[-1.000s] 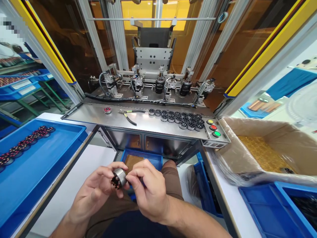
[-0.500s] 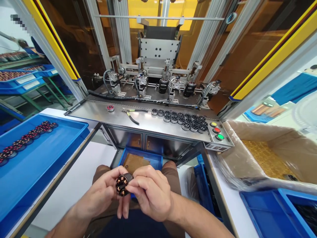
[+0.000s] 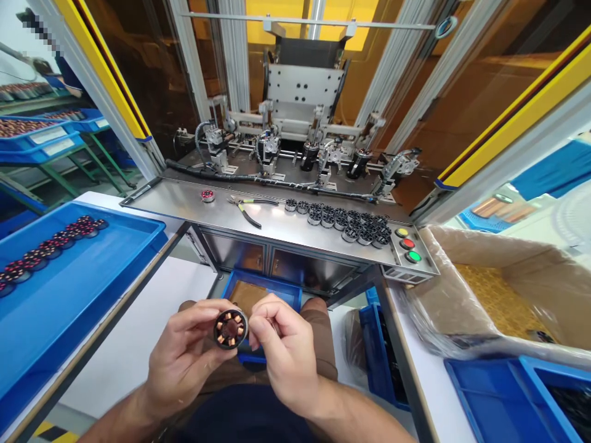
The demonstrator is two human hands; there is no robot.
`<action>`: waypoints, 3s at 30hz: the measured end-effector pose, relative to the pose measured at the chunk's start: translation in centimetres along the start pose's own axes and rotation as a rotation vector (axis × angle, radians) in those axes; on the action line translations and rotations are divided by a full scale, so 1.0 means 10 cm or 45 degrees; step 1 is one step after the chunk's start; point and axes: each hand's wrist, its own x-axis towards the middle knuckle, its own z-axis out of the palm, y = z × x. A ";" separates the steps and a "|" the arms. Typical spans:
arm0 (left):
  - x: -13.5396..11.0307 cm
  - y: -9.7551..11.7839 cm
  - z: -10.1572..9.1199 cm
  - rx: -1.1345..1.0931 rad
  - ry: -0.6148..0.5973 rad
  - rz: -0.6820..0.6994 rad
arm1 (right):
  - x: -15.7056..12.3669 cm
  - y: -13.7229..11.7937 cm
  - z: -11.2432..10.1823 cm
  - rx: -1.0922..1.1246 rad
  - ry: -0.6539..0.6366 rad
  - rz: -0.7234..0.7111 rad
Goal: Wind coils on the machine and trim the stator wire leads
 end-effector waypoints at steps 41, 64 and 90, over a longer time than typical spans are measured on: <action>0.09 0.01 0.00 -0.838 -0.168 -0.897 | 0.23 -0.13 -0.44 -0.299 -0.412 -0.596; 0.21 0.04 0.03 -1.020 -0.017 -0.752 | 0.24 -0.40 -0.30 -0.491 -0.462 -0.596; 0.23 -0.07 0.07 -1.176 -0.699 -1.061 | 0.31 -0.53 -0.32 -0.562 -0.425 -0.647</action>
